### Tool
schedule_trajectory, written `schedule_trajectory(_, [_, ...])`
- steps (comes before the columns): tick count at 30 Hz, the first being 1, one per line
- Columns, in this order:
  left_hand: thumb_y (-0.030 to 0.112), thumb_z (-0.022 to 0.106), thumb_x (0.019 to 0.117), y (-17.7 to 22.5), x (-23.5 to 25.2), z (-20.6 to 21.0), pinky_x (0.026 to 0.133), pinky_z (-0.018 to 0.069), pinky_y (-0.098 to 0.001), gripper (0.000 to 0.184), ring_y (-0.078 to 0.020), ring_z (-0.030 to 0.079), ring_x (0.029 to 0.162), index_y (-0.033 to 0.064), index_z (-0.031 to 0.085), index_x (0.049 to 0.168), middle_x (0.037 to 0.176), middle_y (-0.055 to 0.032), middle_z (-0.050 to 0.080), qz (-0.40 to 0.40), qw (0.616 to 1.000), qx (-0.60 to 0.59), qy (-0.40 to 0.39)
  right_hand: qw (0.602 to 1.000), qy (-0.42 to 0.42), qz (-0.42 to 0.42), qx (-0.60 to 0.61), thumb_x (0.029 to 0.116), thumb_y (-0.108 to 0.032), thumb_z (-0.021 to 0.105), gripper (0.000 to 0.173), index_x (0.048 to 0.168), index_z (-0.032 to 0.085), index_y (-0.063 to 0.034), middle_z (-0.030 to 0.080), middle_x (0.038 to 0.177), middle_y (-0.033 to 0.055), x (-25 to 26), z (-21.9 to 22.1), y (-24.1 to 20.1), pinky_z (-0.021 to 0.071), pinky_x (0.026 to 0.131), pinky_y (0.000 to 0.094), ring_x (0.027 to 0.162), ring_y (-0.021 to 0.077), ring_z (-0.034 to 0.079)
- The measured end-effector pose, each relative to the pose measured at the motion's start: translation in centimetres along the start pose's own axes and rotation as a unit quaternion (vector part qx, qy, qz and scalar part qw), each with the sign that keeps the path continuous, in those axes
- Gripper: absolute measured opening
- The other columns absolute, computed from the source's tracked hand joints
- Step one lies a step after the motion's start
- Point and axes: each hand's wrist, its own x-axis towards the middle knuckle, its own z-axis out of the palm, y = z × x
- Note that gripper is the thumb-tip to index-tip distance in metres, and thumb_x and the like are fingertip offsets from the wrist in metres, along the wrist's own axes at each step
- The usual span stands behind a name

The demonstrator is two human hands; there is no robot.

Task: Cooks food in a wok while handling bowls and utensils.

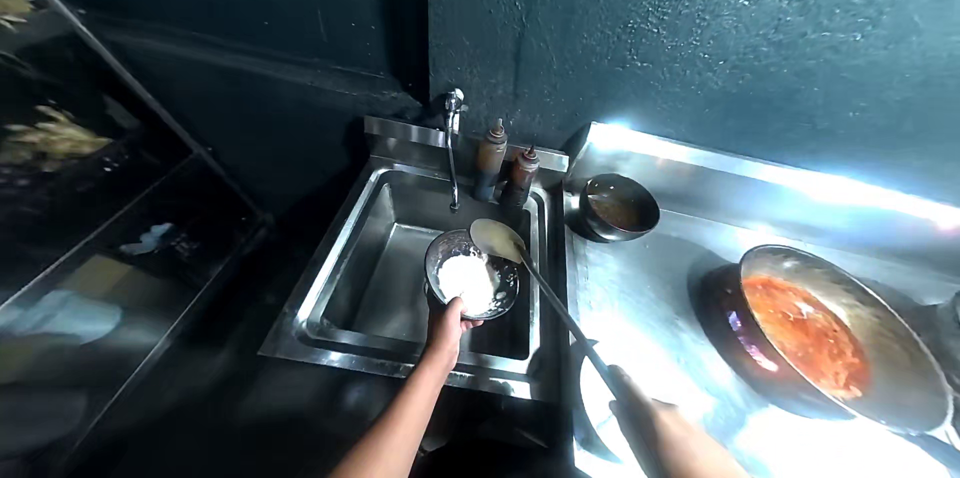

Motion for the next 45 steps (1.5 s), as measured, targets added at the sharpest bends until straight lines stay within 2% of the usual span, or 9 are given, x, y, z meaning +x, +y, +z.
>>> schedule_trajectory(4, [-0.003,0.043,0.0958,0.4,0.0,0.2,0.063,0.0618,-0.0415,0.054,-0.0310,0.071,0.074,0.0004,0.031,0.148,0.107,-0.0258,0.063,-0.001,1.000,-0.008,0.004,0.999,-0.009,-0.027,0.039,0.1083,-0.034,0.047,0.047,0.150,0.048,-0.0138,0.070,0.091,0.0209,-0.5,-0.8,-0.7,0.0549,0.076,0.0601,0.083,0.0403,0.070])
schedule_trajectory(7, [-0.003,0.042,0.0970,0.2,-0.1,0.3,0.063,0.0620,-0.0417,0.052,-0.0308,0.071,0.074,0.0000,0.031,0.148,0.107,-0.0254,0.064,0.003,1.000,-0.011,0.005,1.000,-0.002,-0.003,0.006,0.1089,-0.035,0.044,0.054,0.159,0.038,-0.0153,0.072,0.096,0.0230,-0.3,0.0,-0.8,0.0558,0.080,0.0622,0.090,0.0439,0.072])
schedule_trajectory(11, [-0.002,0.043,0.0970,-0.3,0.3,0.6,0.063,0.0625,-0.0416,0.058,-0.0308,0.071,0.074,0.0021,0.026,0.152,0.108,-0.0263,0.063,0.002,1.000,-0.021,-0.003,0.998,-0.013,-0.019,0.067,0.1084,-0.033,0.047,0.047,0.151,0.048,-0.0133,0.070,0.090,0.0188,-1.1,-0.9,-0.6,0.0546,0.074,0.0574,0.080,0.0371,0.069])
schedule_trajectory(14, [-0.002,0.042,0.0981,-0.8,0.0,0.9,0.064,0.0622,-0.0419,0.055,-0.0315,0.071,0.076,0.0023,0.028,0.151,0.108,-0.0263,0.063,-0.007,1.000,-0.030,-0.003,1.000,0.001,0.015,0.021,0.1087,-0.034,0.044,0.053,0.158,0.038,-0.0165,0.072,0.095,0.0215,-1.1,0.1,-0.6,0.0560,0.078,0.0611,0.087,0.0424,0.072])
schedule_trajectory(17, [-0.002,0.043,0.0990,-1.0,0.0,1.7,0.063,0.0621,-0.0411,0.053,-0.0308,0.071,0.073,0.0014,0.028,0.150,0.106,-0.0260,0.063,-0.007,1.000,-0.022,-0.004,0.999,-0.018,0.011,0.043,0.1090,-0.034,0.045,0.048,0.153,0.045,-0.0156,0.071,0.094,0.0211,-1.5,-0.1,-0.7,0.0552,0.078,0.0606,0.087,0.0414,0.071])
schedule_trajectory(26, [-0.006,0.047,0.0940,-2.3,-0.1,3.6,0.068,0.0632,-0.0454,0.074,-0.0336,0.071,0.083,0.0082,0.013,0.158,0.125,-0.0282,0.054,0.033,0.997,-0.071,0.009,0.999,-0.003,0.013,0.053,0.1089,-0.035,0.044,0.050,0.155,0.043,-0.0153,0.071,0.092,0.0203,-2.0,-1.0,-1.0,0.0550,0.077,0.0593,0.084,0.0398,0.071])
schedule_trajectory(31, [-0.003,0.050,0.0959,-2.2,-0.3,4.0,0.071,0.0636,-0.0446,0.061,-0.0329,0.071,0.087,0.0004,0.026,0.152,0.123,-0.0276,0.056,0.048,0.997,-0.055,0.010,0.998,-0.014,0.002,0.065,0.1092,-0.032,0.045,0.048,0.152,0.045,-0.0116,0.071,0.094,0.0213,-2.1,-0.8,-1.0,0.0548,0.078,0.0595,0.086,0.0403,0.070])
schedule_trajectory(40, [-0.003,0.049,0.0936,-2.3,-0.3,3.6,0.071,0.0638,-0.0468,0.070,-0.0350,0.072,0.090,0.0029,0.018,0.156,0.127,-0.0291,0.054,0.045,0.996,-0.070,-0.013,0.998,0.003,-0.013,0.065,0.1082,-0.031,0.047,0.050,0.153,0.046,-0.0101,0.070,0.091,0.0215,-2.8,-1.8,-0.7,0.0541,0.075,0.0598,0.081,0.0400,0.069])
schedule_trajectory(45, [-0.003,0.043,0.0966,-1.2,-0.7,3.1,0.069,0.0635,-0.0469,0.057,-0.0355,0.072,0.085,0.0031,0.027,0.151,0.116,-0.0273,0.062,0.021,0.998,-0.056,-0.034,0.999,-0.002,0.006,0.038,0.1084,-0.033,0.046,0.051,0.156,0.042,-0.0155,0.072,0.093,0.0205,-2.6,-0.9,-0.2,0.0553,0.078,0.0597,0.085,0.0401,0.071])
